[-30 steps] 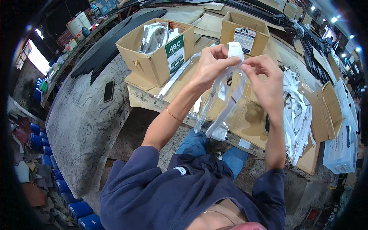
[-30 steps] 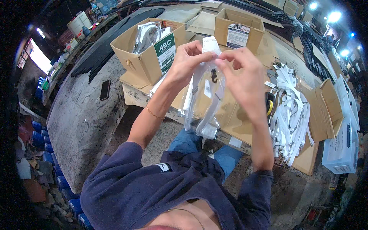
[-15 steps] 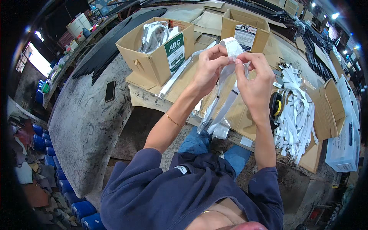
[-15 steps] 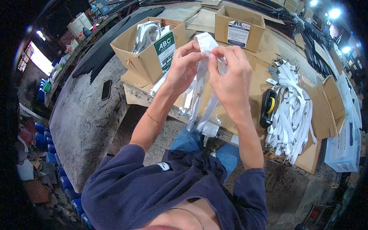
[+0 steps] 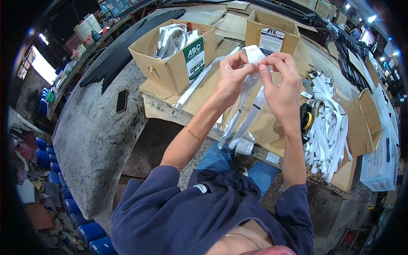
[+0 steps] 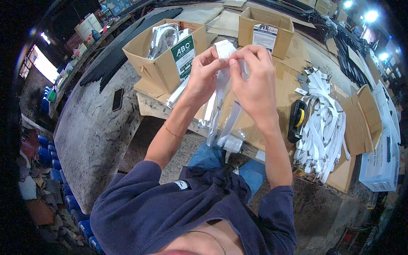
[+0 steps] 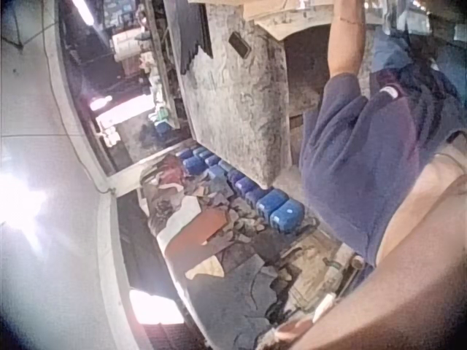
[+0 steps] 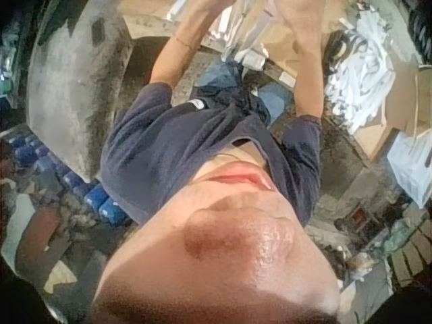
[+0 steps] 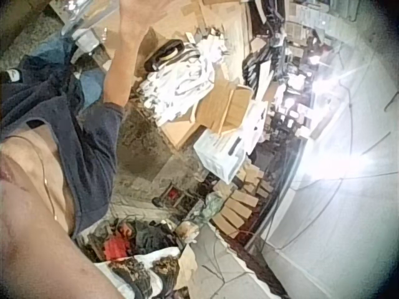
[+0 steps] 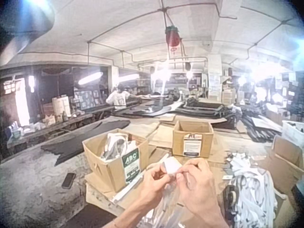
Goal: Assembling and packaging white adjustable fabric straps into plastic sleeves.
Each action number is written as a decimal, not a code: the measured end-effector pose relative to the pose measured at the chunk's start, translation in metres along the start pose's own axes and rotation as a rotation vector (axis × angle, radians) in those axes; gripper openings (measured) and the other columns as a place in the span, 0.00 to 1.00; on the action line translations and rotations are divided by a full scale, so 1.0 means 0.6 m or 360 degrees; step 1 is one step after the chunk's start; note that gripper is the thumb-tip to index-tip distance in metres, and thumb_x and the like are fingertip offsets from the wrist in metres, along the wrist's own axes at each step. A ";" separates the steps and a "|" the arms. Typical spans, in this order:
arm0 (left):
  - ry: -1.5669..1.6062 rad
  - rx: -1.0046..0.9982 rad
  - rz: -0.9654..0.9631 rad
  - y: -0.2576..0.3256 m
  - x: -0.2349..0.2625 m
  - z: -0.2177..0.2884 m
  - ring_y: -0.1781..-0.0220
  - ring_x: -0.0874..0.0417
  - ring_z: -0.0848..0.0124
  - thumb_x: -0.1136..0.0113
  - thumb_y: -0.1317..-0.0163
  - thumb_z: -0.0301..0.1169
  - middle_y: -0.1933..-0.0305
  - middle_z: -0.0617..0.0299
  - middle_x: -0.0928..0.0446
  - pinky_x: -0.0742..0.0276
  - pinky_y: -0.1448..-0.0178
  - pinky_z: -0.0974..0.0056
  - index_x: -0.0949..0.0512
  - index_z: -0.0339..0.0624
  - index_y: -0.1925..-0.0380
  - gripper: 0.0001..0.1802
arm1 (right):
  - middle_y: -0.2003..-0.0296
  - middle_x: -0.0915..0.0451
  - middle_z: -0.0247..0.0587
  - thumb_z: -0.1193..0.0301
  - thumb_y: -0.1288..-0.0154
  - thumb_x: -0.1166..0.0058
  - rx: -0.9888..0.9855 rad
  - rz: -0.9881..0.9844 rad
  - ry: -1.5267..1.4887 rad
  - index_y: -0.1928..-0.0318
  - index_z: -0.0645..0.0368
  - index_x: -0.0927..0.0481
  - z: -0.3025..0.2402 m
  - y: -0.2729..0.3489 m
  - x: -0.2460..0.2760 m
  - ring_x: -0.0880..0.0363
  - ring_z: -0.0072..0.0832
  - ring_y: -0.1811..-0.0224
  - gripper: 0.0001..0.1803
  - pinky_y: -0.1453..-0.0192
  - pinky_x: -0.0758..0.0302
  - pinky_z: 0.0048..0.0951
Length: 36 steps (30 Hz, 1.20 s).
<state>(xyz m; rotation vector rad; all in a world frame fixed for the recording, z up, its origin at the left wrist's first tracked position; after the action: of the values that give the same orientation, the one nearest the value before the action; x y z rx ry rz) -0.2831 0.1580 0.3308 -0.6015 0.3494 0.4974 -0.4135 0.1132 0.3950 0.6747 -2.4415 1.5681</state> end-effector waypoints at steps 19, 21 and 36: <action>-0.0052 0.0154 -0.0320 0.010 -0.013 0.008 0.63 0.23 0.81 0.37 0.39 0.24 0.62 0.64 0.20 0.29 0.62 0.77 0.24 0.38 0.65 0.05 | 0.70 0.19 0.37 0.77 0.41 0.41 -0.0493 -0.0066 -0.0515 0.64 0.62 0.22 0.048 -0.006 -0.001 0.21 0.23 0.66 0.06 0.57 0.25 0.27; -0.0119 0.0105 -0.0285 0.009 -0.017 0.012 0.62 0.22 0.80 0.37 0.39 0.24 0.61 0.64 0.20 0.29 0.59 0.75 0.25 0.38 0.66 0.06 | 0.71 0.20 0.38 0.76 0.42 0.40 -0.0445 -0.0041 -0.0418 0.65 0.62 0.22 0.041 -0.005 -0.001 0.20 0.25 0.67 0.06 0.57 0.25 0.28; -0.0133 0.0142 -0.0130 -0.002 0.003 -0.012 0.51 0.22 0.74 0.38 0.40 0.27 0.51 0.57 0.21 0.27 0.47 0.68 0.26 0.31 0.49 0.20 | 0.61 0.22 0.43 0.75 0.42 0.40 -0.0161 -0.0276 -0.0199 0.61 0.61 0.16 0.032 -0.004 -0.012 0.22 0.37 0.56 0.08 0.49 0.27 0.34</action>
<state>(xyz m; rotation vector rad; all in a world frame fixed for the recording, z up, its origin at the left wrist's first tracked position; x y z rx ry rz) -0.2819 0.1534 0.3252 -0.5048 0.2650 0.4250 -0.4040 0.0972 0.3859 0.9635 -2.4528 1.3665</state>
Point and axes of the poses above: each hand's wrist, its own y-axis away from the middle knuckle, its own x-axis out of the back of the hand, z = x × y, the point moved 7 cm from there along -y, towards the middle knuckle
